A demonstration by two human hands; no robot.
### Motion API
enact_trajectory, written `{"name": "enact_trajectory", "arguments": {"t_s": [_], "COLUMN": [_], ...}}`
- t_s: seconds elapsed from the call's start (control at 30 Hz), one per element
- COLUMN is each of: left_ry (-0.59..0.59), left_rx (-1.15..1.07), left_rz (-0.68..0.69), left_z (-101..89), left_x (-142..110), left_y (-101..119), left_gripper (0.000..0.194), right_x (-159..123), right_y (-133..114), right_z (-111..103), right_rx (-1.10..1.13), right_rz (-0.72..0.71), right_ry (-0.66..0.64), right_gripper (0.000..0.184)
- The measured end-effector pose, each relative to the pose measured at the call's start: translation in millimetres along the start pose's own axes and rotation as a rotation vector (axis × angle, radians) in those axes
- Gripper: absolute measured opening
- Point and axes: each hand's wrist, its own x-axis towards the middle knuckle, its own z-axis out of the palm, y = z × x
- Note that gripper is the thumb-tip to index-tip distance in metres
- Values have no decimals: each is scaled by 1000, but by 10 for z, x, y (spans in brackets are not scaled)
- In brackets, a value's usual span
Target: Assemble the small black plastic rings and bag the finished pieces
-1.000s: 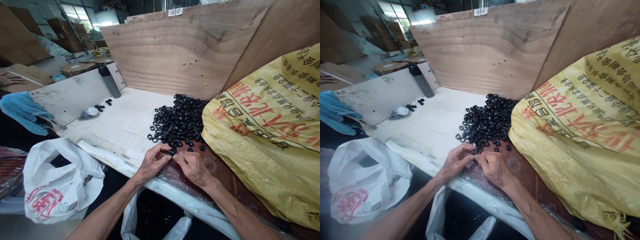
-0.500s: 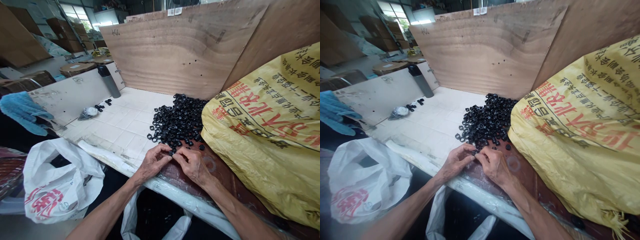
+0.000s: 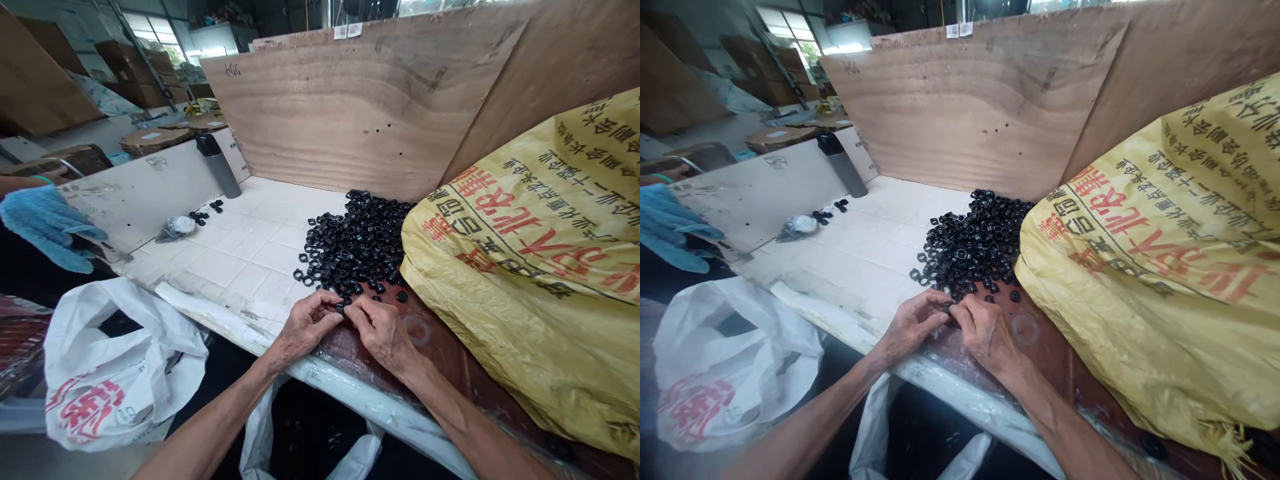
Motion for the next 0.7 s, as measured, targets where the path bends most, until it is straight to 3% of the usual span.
{"name": "enact_trajectory", "arguments": {"t_s": [0.27, 0.43, 0.53, 0.63, 0.7], "left_ry": [-2, -21, -79, -244, -291], "left_rx": [56, 375, 505, 591, 629], "left_rz": [23, 253, 381, 289, 168], "left_z": [5, -24, -58, -117, -169], "left_x": [2, -28, -116, -207, -205], "left_y": [3, -54, -9, 124, 182], "left_gripper": [23, 20, 25, 22, 11], "right_x": [-4, -23, -33, -23, -4], "right_y": [-45, -20, 23, 61, 85], "right_z": [-11, 54, 85, 68, 47], "right_rx": [110, 285, 410, 306, 104], "right_rz": [78, 287, 428, 387, 233], "right_ry": [-17, -112, -233, -307, -172], "right_gripper": [8, 13, 21, 34, 31]}}
